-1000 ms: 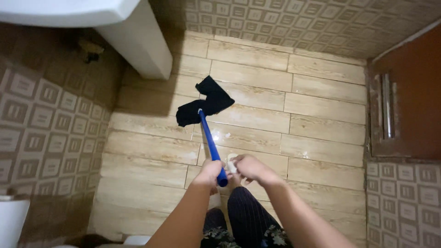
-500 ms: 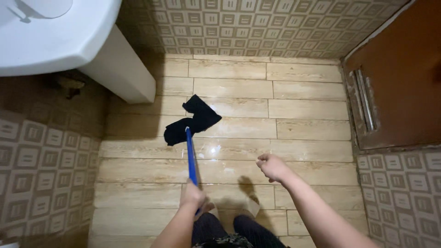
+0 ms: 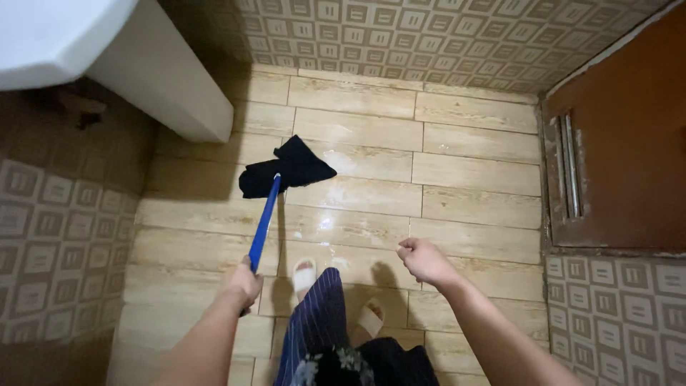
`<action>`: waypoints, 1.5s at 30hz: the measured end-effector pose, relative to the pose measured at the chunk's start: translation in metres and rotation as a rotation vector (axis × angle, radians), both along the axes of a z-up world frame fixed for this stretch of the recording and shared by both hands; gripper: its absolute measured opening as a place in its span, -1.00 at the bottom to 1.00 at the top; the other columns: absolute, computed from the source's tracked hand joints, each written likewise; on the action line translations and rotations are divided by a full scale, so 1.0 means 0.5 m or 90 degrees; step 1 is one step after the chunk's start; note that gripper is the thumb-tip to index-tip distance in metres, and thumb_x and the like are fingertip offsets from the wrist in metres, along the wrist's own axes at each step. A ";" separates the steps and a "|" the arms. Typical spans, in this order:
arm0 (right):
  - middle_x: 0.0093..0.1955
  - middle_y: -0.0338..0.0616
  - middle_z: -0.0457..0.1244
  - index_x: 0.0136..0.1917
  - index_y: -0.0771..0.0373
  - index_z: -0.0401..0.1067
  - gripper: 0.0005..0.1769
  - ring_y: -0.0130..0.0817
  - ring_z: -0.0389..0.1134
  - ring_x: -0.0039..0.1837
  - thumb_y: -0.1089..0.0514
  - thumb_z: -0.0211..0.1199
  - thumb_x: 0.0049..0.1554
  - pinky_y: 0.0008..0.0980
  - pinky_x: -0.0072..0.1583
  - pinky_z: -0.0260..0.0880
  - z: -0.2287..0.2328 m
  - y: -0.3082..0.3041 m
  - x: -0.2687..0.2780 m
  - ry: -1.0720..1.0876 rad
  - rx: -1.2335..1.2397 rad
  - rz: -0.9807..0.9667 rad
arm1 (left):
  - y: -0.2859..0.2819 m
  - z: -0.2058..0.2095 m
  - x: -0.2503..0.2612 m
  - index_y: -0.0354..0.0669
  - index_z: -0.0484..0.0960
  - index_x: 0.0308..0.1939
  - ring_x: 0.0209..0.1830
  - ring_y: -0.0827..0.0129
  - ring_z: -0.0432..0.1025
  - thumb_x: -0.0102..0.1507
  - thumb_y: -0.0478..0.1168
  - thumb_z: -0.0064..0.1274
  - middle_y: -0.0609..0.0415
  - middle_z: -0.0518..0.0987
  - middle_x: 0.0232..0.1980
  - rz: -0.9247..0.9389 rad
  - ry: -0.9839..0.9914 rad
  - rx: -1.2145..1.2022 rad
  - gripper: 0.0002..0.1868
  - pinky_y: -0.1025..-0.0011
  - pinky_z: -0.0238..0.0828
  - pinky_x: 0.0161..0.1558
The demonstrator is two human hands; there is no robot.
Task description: The recorder mops the bathroom floor using a cloth attached to a handle, and then washes the cloth in the sink.
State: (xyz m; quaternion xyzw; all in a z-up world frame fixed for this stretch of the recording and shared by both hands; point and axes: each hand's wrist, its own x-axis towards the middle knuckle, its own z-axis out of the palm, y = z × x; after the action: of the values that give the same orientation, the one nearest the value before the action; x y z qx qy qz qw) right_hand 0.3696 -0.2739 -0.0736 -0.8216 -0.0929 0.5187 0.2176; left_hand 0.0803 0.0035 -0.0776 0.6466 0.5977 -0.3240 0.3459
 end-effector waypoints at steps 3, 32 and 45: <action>-0.19 -0.12 0.39 0.32 0.24 0.44 -0.50 -0.34 0.34 -0.34 -0.05 0.13 0.21 -0.24 -0.23 0.43 -0.054 -0.002 0.048 -0.009 -0.028 -0.003 | 0.056 -0.072 0.005 0.16 0.16 0.52 -0.52 0.01 0.54 0.35 -0.15 -0.03 -0.21 0.62 -0.33 0.003 -0.027 -0.005 -0.36 0.02 0.57 -0.47; 0.14 0.16 0.41 0.37 0.23 0.44 -0.43 -0.01 0.46 0.20 -0.09 0.16 0.18 -0.17 0.26 0.41 0.011 0.264 0.313 -0.203 -0.075 -0.041 | 0.429 -0.019 0.538 0.14 0.33 0.43 -0.47 0.14 0.54 0.41 -0.07 -0.18 -0.14 0.66 -0.26 -0.043 -0.019 -0.024 -0.53 0.16 0.50 -0.46; 0.26 0.14 0.37 0.38 0.23 0.41 -0.42 -0.05 0.42 0.27 -0.05 0.21 0.15 -0.19 0.29 0.39 -0.030 0.041 0.250 -0.193 -0.035 -0.096 | 0.174 -0.172 0.320 0.21 0.05 0.59 -0.45 0.07 0.62 0.33 -0.08 -0.09 -0.25 0.73 -0.17 -0.091 -0.047 -0.038 -0.26 0.17 0.61 -0.33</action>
State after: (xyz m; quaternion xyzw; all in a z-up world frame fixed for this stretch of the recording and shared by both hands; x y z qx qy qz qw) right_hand 0.4946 -0.2535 -0.0884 -0.9008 -0.0489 0.3731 0.2168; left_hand 0.2405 0.0906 -0.1638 0.6887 0.5270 -0.3411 0.3628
